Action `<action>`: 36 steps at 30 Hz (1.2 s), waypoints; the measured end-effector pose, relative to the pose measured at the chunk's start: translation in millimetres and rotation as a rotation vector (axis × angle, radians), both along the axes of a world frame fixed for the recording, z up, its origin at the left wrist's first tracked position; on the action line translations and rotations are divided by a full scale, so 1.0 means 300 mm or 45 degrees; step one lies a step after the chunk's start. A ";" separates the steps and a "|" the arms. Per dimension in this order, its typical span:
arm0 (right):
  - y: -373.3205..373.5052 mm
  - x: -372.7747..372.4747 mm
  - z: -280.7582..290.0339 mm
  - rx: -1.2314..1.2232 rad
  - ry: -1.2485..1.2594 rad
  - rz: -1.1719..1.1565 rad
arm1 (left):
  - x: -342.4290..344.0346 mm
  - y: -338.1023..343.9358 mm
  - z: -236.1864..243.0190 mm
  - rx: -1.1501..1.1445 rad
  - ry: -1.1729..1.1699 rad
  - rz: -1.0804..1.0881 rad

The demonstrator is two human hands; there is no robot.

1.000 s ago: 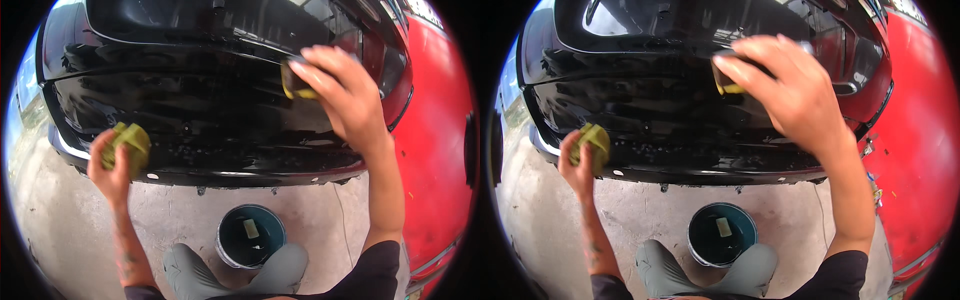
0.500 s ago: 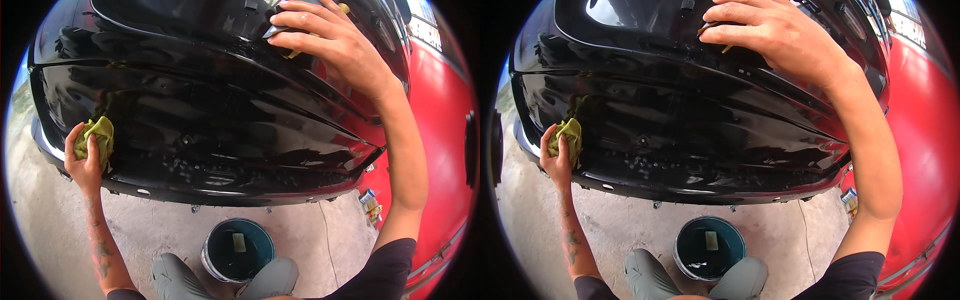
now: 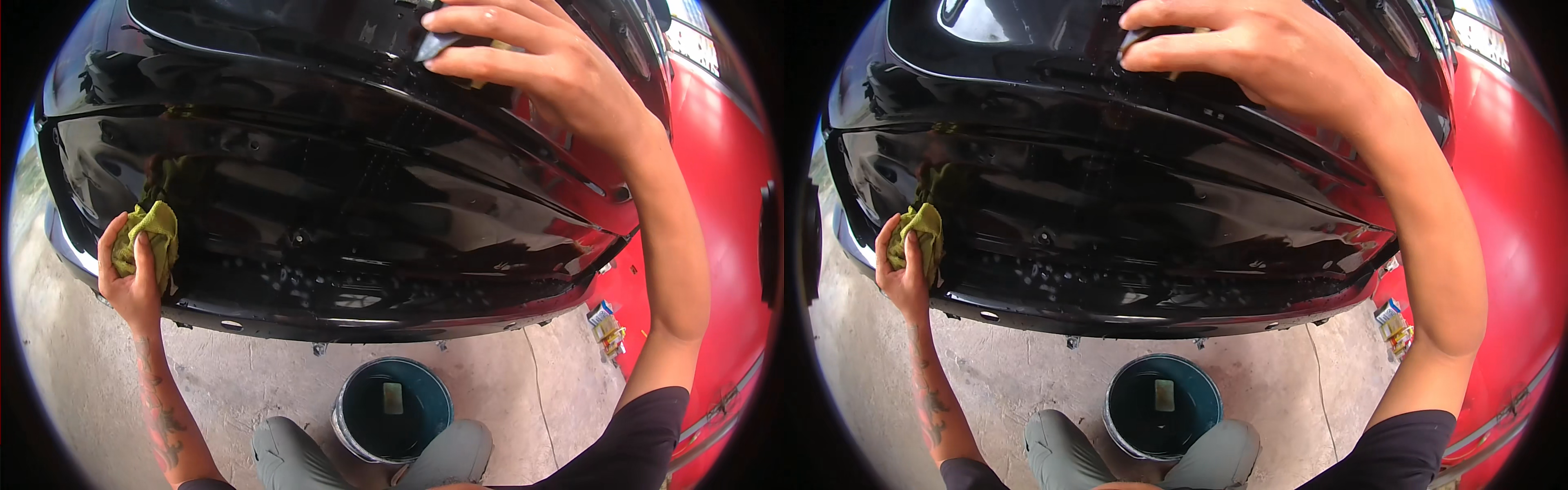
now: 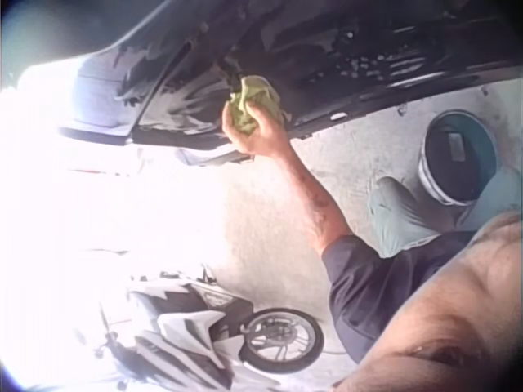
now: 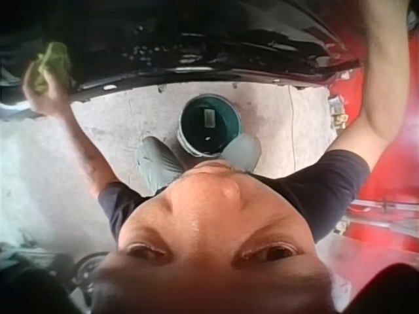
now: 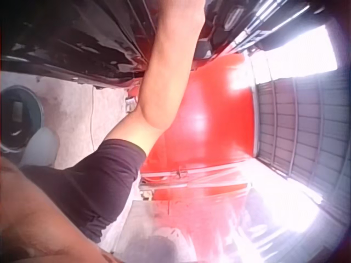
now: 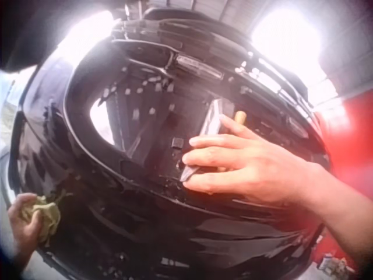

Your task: The person wet-sands the rear panels of a car using sandpaper wrapped around a sanding block and a cloth, periodically dipping and rinsing the tools in a bucket of water.

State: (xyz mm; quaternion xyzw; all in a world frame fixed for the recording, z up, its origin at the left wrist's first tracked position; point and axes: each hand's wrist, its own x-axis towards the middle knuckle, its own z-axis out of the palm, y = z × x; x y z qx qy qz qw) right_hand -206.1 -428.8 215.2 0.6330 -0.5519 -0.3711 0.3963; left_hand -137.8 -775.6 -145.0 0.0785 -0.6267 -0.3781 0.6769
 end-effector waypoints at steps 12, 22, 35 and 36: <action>0.009 -0.062 0.007 0.011 0.083 0.188 | 0.002 0.000 0.001 0.017 -0.028 0.035; 0.025 -0.082 0.006 -0.017 0.223 0.263 | 0.000 -0.005 -0.003 0.015 -0.032 0.035; 0.018 -0.035 -0.012 -0.028 0.153 0.178 | -0.001 -0.002 0.000 0.039 -0.031 -0.005; 0.014 -0.047 -0.009 -0.018 0.214 0.210 | 0.000 -0.001 0.000 0.017 -0.027 0.022</action>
